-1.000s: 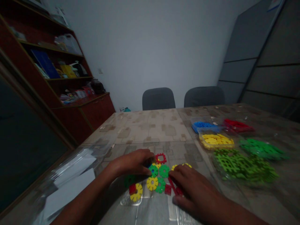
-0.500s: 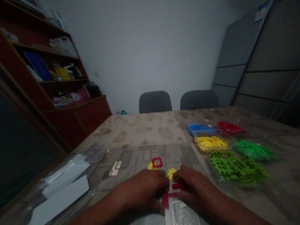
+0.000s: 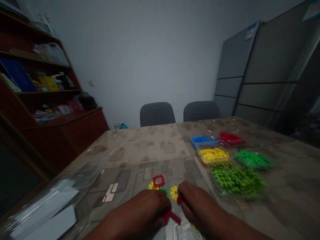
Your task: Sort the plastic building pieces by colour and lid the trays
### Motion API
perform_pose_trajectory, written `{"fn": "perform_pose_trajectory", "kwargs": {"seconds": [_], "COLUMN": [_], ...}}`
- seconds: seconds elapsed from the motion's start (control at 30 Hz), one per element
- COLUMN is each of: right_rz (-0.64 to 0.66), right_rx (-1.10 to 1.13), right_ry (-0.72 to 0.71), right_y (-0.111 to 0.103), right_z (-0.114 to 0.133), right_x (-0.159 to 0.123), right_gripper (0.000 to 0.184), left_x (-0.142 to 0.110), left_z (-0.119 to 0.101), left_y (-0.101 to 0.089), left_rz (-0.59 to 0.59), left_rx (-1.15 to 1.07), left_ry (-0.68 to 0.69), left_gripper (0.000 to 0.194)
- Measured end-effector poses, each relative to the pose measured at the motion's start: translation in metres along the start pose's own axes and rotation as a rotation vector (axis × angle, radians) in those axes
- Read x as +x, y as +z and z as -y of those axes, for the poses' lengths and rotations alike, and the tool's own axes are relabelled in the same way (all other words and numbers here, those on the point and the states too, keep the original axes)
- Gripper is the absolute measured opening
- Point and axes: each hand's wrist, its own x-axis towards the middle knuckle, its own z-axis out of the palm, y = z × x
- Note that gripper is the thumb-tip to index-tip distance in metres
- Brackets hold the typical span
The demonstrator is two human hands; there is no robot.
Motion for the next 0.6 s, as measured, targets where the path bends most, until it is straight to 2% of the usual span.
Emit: {"fn": "perform_pose_trajectory", "kwargs": {"seconds": [0.17,0.27,0.4,0.5,0.6], "right_rz": [0.018,0.1,0.21,0.198,0.164], "right_rx": [0.079,0.098,0.026,-0.037,-0.019], "right_ry": [0.012,0.002,0.037,0.02,0.02], "right_y": [-0.011,-0.012,-0.006,-0.001,-0.003], "right_z": [0.008,0.014,0.018,0.019,0.018], "right_x": [0.001,-0.002,-0.002,0.0,-0.001], "right_gripper": [0.018,0.014,0.023,0.016,0.018], "left_x": [0.003,0.003,0.003,0.004,0.005], "left_z": [0.008,0.012,0.015,0.015,0.011], "left_y": [0.001,-0.002,-0.003,-0.001,0.001], "left_rz": [-0.035,-0.04,-0.023,-0.049,-0.051], "left_rx": [0.054,0.056,0.043,0.051,0.042], "left_ry": [0.0,-0.01,-0.055,-0.08,-0.058], "left_gripper": [0.016,0.013,0.01,0.013,0.015]}}
